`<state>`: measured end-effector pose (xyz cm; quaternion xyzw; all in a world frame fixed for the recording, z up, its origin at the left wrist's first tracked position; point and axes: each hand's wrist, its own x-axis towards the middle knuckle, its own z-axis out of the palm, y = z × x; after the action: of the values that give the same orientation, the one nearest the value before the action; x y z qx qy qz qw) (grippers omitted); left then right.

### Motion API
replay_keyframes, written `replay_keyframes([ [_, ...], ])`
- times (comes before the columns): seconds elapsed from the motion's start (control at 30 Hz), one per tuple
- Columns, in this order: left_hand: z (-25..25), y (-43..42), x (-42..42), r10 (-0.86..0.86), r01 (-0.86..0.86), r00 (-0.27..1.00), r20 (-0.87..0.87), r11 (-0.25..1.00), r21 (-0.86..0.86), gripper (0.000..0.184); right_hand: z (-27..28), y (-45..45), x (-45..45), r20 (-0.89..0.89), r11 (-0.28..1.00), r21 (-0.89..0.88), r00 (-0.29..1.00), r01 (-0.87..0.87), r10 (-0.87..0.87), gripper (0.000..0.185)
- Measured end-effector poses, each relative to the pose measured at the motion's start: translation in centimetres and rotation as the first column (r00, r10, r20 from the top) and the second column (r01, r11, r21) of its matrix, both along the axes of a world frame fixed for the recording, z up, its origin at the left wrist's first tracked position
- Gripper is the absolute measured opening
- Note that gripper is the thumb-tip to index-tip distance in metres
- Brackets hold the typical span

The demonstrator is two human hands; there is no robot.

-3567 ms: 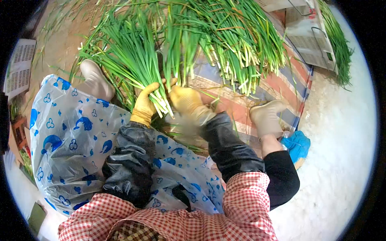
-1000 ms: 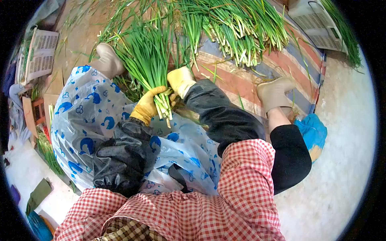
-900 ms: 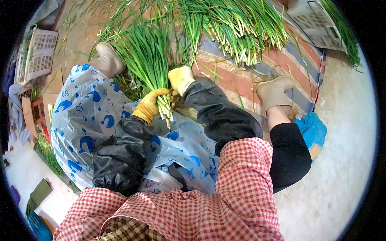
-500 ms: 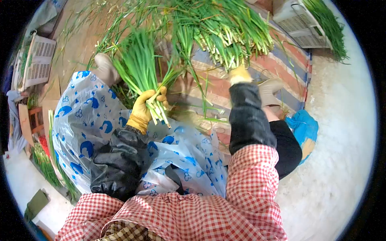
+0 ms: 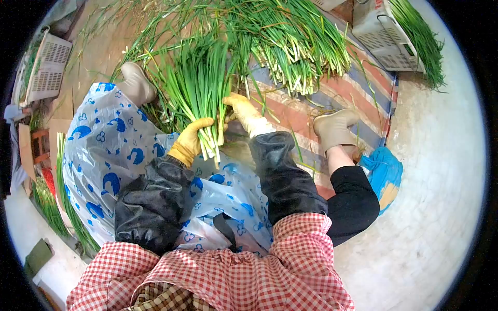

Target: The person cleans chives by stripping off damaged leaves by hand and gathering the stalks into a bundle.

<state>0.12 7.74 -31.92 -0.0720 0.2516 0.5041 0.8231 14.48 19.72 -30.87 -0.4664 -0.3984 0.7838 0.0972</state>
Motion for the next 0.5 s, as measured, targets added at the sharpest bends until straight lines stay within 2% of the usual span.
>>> replay_keyframes([
  [0.1,-0.7,0.0,0.8,0.047,-0.049,0.998,-0.03,0.997,-0.059,0.036,0.3,-1.4,-1.1,0.106,0.999,0.035,0.994,0.006,-0.01,0.028],
  [0.13,-1.2,0.0,1.0,0.029,-0.032,0.999,-0.032,0.996,-0.085,0.033,0.5,-1.9,-1.3,0.229,0.984,0.167,0.973,-0.056,0.017,0.028],
  [0.17,-0.9,0.0,1.0,0.008,-0.015,0.999,-0.042,0.987,-0.163,0.024,0.5,-2.1,-1.6,0.232,0.985,0.162,0.972,-0.06,0.021,0.028],
  [0.2,-2.7,-0.2,1.2,0.003,-0.009,0.999,-0.042,0.987,-0.158,0.021,0.4,-2.1,-1.7,0.618,0.83,0.332,0.768,-0.448,0.167,0.028],
  [0.23,-4.4,-0.4,1.3,-0.004,-0.002,0.999,-0.041,0.988,-0.154,0.017,0.3,-2.3,-1.9,0.904,0.54,0.285,0.41,-0.792,0.124,0.03],
  [0.27,-4.3,-0.1,2.3,0.06,-0.093,0.989,-0.136,0.963,-0.254,0.013,-0.1,-3.2,-2.3,0.936,0.455,0.33,0.35,-0.827,-0.043,0.03],
  [0.3,-3.3,0.0,2.7,0.09,-0.13,0.984,-0.15,0.951,-0.28,0.014,-0.4,-3.7,-2.1,0.938,0.456,0.324,0.344,-0.829,-0.041,0.03],
  [0.37,-4.9,0.1,3.3,0.028,-0.105,0.981,-0.191,0.908,-0.407,0.014,-0.4,-4.5,-1.8,0.93,0.508,0.361,0.342,-0.782,-0.133,0.03],
  [0.4,-5.0,0.3,3.3,0.035,-0.11,0.981,-0.192,0.91,-0.4,0.014,-0.3,-5.1,-1.2,0.873,0.488,0.483,0.439,-0.727,-0.211,0.032],
  [0.43,-5.2,0.4,3.2,0.035,-0.116,0.979,-0.203,0.907,-0.404,0.015,-0.2,-5.7,-0.5,0.824,0.522,0.554,0.516,-0.649,-0.233,0.035],
  [0.47,-5.2,0.3,3.0,0.038,-0.124,0.977,-0.211,0.901,-0.415,0.015,-0.6,-6.6,0.7,0.776,0.526,0.618,0.56,-0.584,-0.291,0.037],
  [0.5,-5.2,0.2,2.7,0.009,-0.112,0.969,-0.249,0.909,-0.402,0.016,-0.2,-7.2,2.2,0.8,0.551,0.582,0.542,-0.598,-0.257,0.036],
])
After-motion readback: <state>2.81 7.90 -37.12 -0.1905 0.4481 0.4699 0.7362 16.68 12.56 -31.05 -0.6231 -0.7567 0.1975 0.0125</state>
